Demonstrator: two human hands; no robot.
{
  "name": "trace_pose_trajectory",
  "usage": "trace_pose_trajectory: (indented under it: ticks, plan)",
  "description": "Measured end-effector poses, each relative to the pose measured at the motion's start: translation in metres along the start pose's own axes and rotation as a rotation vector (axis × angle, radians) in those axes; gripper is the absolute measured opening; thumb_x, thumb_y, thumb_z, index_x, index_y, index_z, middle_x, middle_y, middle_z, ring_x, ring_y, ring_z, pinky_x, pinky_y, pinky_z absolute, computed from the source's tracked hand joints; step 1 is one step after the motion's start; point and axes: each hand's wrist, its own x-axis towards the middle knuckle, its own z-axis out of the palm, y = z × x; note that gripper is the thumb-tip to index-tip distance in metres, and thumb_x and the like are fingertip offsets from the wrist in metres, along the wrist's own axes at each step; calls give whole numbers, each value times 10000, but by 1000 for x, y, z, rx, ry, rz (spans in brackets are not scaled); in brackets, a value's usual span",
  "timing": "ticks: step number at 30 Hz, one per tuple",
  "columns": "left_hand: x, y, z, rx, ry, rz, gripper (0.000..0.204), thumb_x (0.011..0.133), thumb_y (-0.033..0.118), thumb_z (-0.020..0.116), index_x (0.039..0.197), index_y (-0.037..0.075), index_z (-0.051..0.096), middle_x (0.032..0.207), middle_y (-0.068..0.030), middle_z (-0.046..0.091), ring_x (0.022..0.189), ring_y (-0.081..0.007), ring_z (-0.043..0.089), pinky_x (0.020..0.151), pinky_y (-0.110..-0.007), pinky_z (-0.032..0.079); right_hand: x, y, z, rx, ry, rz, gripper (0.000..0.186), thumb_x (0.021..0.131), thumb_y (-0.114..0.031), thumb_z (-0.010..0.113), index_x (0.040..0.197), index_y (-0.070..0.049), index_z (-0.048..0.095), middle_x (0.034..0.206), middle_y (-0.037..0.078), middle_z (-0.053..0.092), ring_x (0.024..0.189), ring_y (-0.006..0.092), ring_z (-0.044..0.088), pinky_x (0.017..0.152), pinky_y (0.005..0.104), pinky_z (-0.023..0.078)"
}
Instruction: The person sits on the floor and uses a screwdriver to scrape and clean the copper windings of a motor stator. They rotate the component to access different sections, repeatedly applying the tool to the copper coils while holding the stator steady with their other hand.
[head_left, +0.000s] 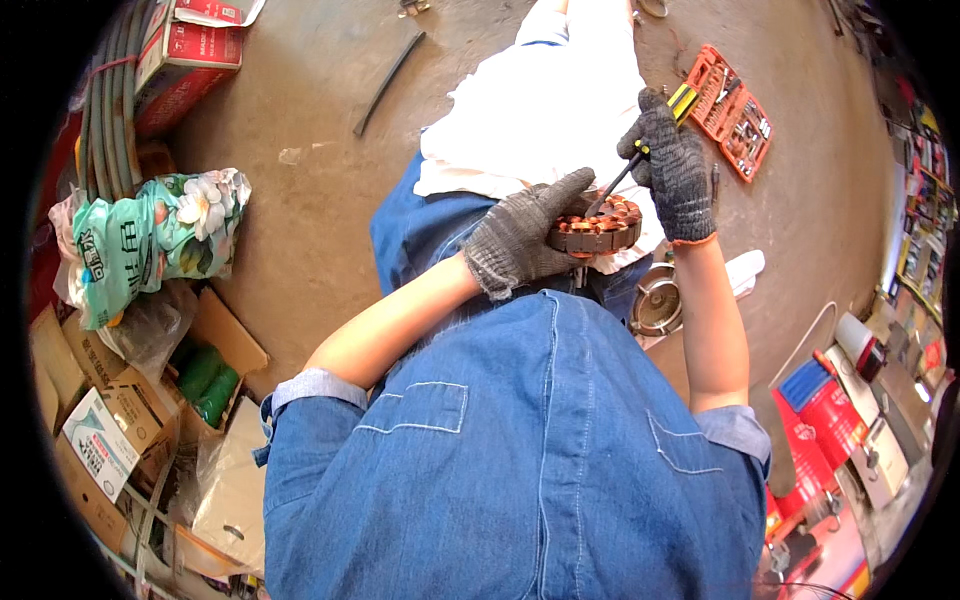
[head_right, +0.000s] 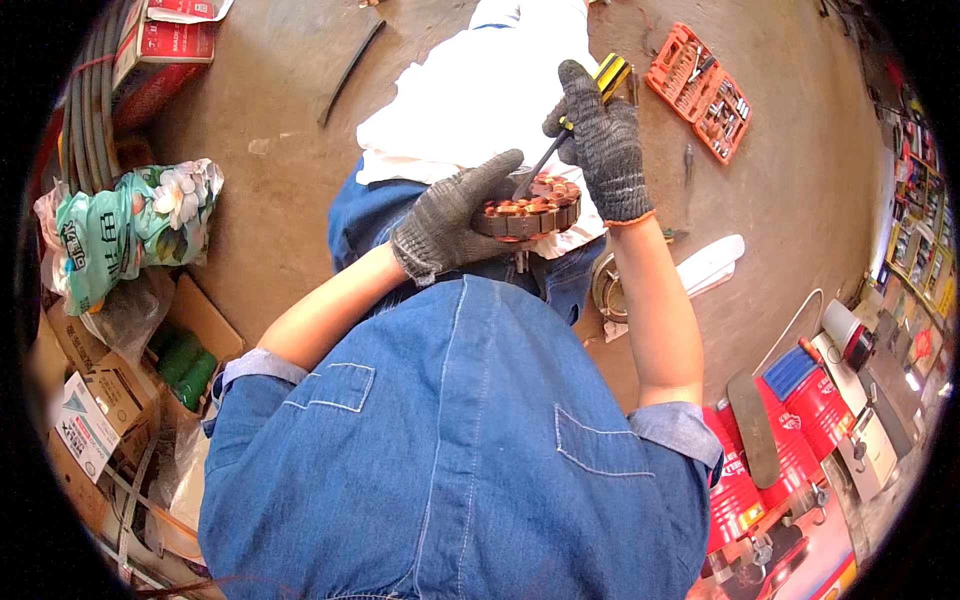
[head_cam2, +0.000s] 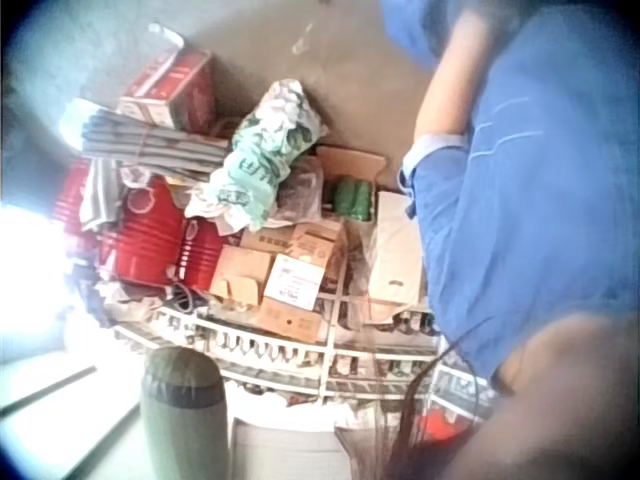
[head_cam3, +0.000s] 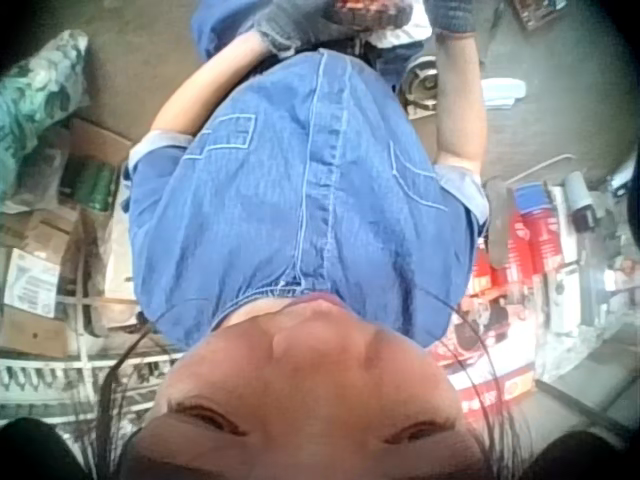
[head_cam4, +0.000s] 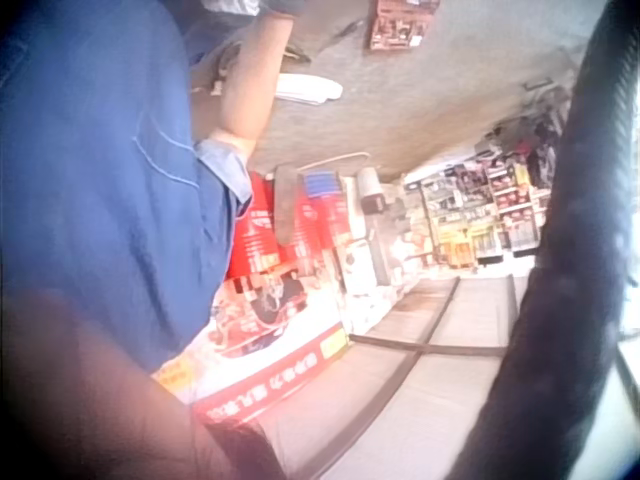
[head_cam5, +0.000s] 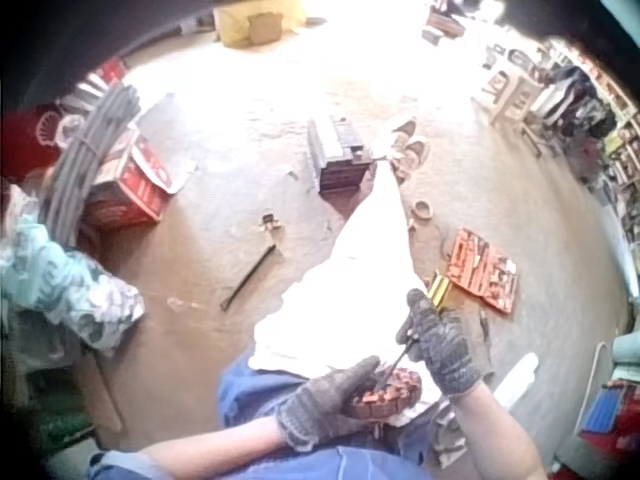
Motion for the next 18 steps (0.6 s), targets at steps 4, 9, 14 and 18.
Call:
trace_pose_trajectory:
  ticks: [4,9,14,18]
  plan:
    - [-1,-3,2,41,33,53,908,721,273,835,1456,31,360,1197,-165,656,1066,-339,644,928,-399,511,11,8,4,-15,-11,79,473,940,-482,611,689,-81,634,570,10,565,412,68,429,394,220,318]
    - [-1,-1,0,90,1,35,885,718,313,855,1432,35,412,1263,-178,616,1129,-303,637,980,-378,513,25,12,11,-188,-138,143,540,897,-538,639,652,-57,628,541,26,558,393,84,426,388,242,341]
    - [-4,-3,3,73,-20,45,940,708,290,866,1465,50,364,1278,-166,613,1137,-277,634,975,-373,516,39,23,15,-373,-329,61,615,872,-611,617,760,-9,677,595,70,606,513,140,567,530,302,489]
    - [-4,-12,10,-269,-75,-54,1064,689,205,885,1527,96,239,1267,-143,632,1134,-246,639,959,-369,522,39,31,21,-341,-298,117,567,890,-562,635,719,-22,656,569,41,561,468,106,488,460,268,411]
